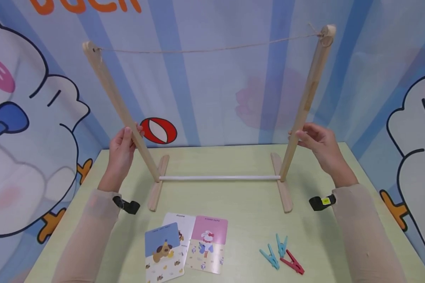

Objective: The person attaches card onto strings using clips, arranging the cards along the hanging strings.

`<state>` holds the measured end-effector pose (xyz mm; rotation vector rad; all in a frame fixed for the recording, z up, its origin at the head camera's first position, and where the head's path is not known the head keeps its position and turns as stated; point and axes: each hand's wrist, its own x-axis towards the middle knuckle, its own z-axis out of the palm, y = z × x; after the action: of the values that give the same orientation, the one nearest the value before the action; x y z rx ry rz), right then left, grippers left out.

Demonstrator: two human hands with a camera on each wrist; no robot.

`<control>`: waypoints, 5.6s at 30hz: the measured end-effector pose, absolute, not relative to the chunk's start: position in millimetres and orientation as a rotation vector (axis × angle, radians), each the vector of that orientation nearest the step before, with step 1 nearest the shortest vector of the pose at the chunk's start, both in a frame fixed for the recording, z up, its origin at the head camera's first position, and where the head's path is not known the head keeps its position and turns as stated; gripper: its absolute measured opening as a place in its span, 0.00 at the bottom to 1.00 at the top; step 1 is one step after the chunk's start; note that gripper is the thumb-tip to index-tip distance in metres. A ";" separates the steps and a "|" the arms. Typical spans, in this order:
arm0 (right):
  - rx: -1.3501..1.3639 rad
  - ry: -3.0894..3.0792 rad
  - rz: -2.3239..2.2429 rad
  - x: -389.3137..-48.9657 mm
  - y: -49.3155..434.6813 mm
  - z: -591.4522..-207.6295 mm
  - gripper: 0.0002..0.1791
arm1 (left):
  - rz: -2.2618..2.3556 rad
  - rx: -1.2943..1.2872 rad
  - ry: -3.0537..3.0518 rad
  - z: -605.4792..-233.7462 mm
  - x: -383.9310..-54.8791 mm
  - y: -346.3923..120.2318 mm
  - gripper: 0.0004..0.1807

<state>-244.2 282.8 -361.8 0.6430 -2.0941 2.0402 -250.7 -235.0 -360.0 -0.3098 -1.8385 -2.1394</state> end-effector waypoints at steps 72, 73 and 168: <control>0.614 -2.091 1.994 -215.9 279.4 -364.9 0.16 | -2.218 -0.339 -1.769 -363.3 -223.6 -238.0 0.20; 0.616 -2.087 1.996 -215.6 279.5 -365.0 0.16 | -2.218 -0.342 -1.769 -363.2 -223.5 -238.0 0.20; 0.416 -2.432 1.476 -173.8 300.6 -370.7 0.16 | -1.689 -0.082 -2.038 -365.0 -183.3 -249.1 0.26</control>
<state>-173.8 300.6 -370.7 0.4162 -2.4318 1.4757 -183.3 -249.1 -365.0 -0.0821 -2.0382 -1.6890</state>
